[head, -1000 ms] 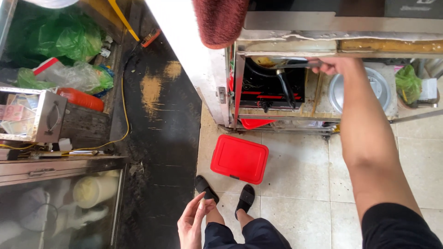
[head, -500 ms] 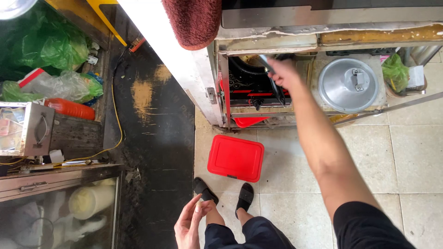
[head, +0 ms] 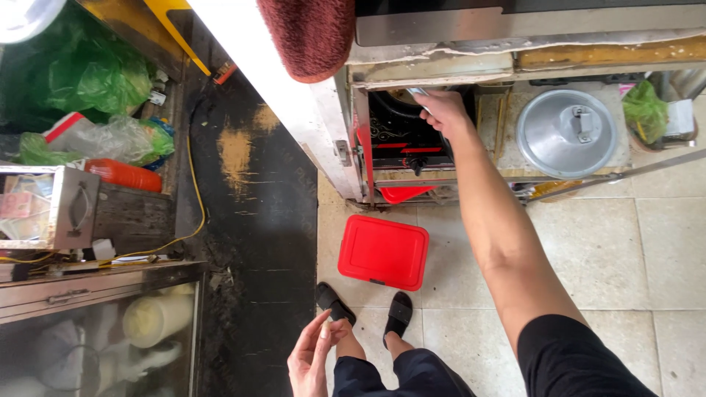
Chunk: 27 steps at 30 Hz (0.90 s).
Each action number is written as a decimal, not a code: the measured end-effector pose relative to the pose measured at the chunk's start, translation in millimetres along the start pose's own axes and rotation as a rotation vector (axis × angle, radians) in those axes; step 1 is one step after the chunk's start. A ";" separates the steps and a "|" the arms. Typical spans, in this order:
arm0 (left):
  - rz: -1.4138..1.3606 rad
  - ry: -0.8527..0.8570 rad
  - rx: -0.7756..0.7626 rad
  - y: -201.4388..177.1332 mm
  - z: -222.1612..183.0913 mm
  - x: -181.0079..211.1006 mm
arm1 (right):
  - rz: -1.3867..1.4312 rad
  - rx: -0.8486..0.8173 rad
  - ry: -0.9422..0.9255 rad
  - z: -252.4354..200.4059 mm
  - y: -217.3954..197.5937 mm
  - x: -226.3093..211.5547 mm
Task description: Organize bread trays, clear containers, and prepare herbs for a food service station.
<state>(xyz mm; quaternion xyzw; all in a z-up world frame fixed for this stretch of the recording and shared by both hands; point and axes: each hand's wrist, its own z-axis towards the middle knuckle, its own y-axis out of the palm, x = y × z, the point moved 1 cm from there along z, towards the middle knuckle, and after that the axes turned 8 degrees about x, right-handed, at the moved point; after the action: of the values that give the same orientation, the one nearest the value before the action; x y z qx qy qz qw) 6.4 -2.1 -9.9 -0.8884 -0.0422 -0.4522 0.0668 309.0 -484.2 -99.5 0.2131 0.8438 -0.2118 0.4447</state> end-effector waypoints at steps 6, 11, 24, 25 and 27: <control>0.015 -0.032 0.016 -3.6 6.3 -10.8 | 0.075 -0.052 0.043 4.4 3.8 3.8; -0.015 0.005 -0.024 -0.1 4.1 -6.9 | 0.082 -0.003 -0.044 10.1 -5.2 11.6; -0.005 -0.048 -0.088 18.6 -22.6 54.5 | 0.156 -0.007 0.103 -72.5 -122.5 -68.2; -0.010 -0.047 -0.091 19.6 -23.1 54.3 | 0.153 -0.005 0.099 -75.6 -127.1 -68.9; -0.016 0.053 -0.163 22.3 -23.8 55.1 | 0.179 -0.021 0.125 -81.1 -135.4 -69.9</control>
<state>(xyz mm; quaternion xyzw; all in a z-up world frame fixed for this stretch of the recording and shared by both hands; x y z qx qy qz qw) 22.8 -27.0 46.7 -0.8783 -0.0107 -0.4779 -0.0085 217.2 -562.8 23.8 0.2959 0.8497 -0.1487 0.4104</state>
